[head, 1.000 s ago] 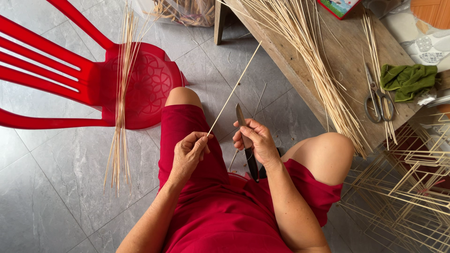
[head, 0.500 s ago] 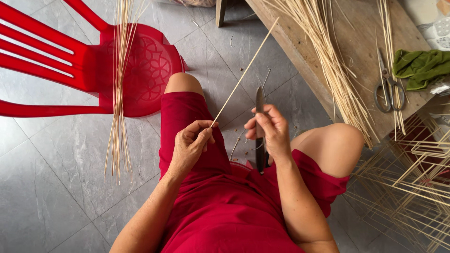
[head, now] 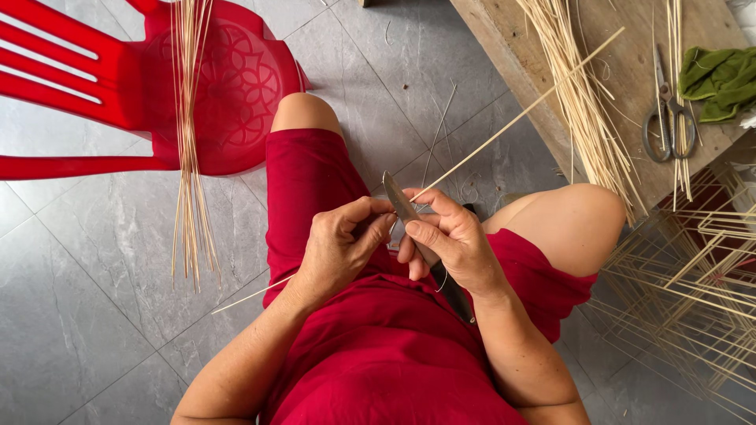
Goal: The person sits on a red plastic chair and uses a knife to sharpen the ends of thin bamboo sticks. They repeatedly pick up sticks, shave the ends to a point, and place the finished sticks on a nearby wooden bench.
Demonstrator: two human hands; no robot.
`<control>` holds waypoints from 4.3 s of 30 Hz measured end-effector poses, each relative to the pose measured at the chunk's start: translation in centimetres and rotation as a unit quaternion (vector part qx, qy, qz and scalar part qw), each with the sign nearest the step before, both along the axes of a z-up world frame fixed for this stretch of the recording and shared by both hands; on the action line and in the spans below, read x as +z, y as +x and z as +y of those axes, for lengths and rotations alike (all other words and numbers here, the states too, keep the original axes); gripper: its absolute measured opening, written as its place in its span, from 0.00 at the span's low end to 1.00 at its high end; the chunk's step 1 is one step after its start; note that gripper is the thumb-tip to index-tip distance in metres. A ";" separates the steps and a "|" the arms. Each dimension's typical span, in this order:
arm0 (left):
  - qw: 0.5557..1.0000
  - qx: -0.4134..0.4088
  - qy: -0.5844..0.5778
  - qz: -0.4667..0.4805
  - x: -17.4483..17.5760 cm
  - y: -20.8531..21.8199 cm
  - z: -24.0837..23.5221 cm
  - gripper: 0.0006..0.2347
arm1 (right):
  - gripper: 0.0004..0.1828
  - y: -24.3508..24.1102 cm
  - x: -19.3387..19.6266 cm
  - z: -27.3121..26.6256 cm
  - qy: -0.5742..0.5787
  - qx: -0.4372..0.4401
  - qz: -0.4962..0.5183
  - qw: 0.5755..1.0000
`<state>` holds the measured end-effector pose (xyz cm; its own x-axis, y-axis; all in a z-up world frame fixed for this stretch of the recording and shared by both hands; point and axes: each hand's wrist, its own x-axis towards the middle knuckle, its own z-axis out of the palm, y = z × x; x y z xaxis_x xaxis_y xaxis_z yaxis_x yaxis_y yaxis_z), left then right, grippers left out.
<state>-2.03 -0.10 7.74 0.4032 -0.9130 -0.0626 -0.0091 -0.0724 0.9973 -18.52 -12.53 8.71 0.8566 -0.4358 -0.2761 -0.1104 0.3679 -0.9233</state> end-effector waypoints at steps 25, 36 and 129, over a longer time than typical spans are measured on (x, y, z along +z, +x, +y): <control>0.994 -0.028 0.001 -0.104 1.5 1.1 4.3 0.06 | 0.15 -2.0 1.3 -1.7 0.038 -0.046 -0.042 0.997; 0.990 -0.025 0.000 -0.137 1.2 1.3 4.8 0.06 | 0.14 -2.5 0.7 -2.7 0.065 -0.055 -0.019 0.996; 0.991 -0.006 0.092 -0.097 -1.6 -1.1 -4.6 0.05 | 0.15 -3.8 -4.2 -9.1 0.015 -0.070 -0.037 0.997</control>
